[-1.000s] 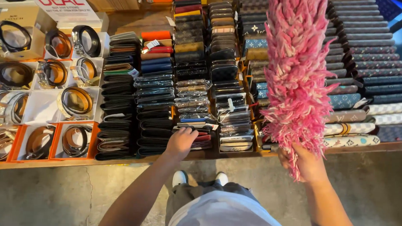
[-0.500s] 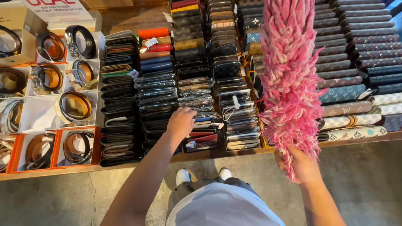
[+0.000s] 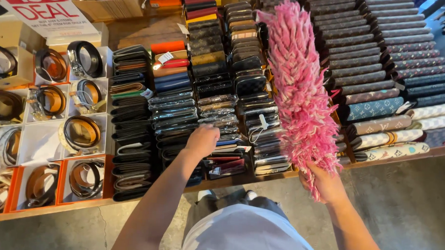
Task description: Dust and organize wallets on display shelves.
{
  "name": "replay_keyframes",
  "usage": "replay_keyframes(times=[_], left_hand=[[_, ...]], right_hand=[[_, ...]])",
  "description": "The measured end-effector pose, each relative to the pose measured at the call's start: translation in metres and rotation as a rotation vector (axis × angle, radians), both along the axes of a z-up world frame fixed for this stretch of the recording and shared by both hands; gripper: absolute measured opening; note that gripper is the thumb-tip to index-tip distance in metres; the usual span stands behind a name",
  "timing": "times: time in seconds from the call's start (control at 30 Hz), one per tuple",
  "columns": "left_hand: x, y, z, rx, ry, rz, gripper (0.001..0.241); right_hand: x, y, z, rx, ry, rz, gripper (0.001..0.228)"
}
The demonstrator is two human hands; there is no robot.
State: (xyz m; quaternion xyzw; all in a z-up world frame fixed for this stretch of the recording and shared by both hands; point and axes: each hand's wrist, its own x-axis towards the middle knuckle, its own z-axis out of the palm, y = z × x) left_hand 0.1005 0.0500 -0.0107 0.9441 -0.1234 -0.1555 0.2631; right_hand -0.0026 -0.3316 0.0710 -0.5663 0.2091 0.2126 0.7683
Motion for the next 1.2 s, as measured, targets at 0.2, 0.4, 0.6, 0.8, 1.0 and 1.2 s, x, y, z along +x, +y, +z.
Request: replay_keyframes(times=[0.2, 0.4, 0.6, 0.8, 1.0, 1.2], left_hand=[[-0.005, 0.007, 0.003, -0.04, -0.203, -0.135, 0.005], [-0.017, 0.006, 0.002, -0.038, -0.279, -0.099, 0.005], [-0.016, 0.005, 0.019, -0.098, -0.22, -0.018, 0.004], [-0.009, 0.018, 0.02, -0.415, -0.194, 0.092, 0.009], [0.004, 0.035, -0.032, -0.626, 0.007, 0.385, 0.01], [0.023, 0.024, -0.002, -1.204, 0.258, 0.8, 0.011]], right_hand=[[-0.001, 0.023, -0.002, -0.026, -0.012, -0.073, 0.015], [-0.004, 0.011, -0.021, -0.043, -0.017, -0.03, 0.017], [-0.001, -0.004, -0.038, -0.087, 0.06, 0.017, 0.018], [0.015, 0.011, -0.03, -0.164, 0.089, -0.043, 0.01], [0.004, -0.006, -0.097, -0.207, -0.038, 0.005, 0.012], [-0.013, -0.003, -0.099, -0.806, -0.309, 0.293, 0.016]])
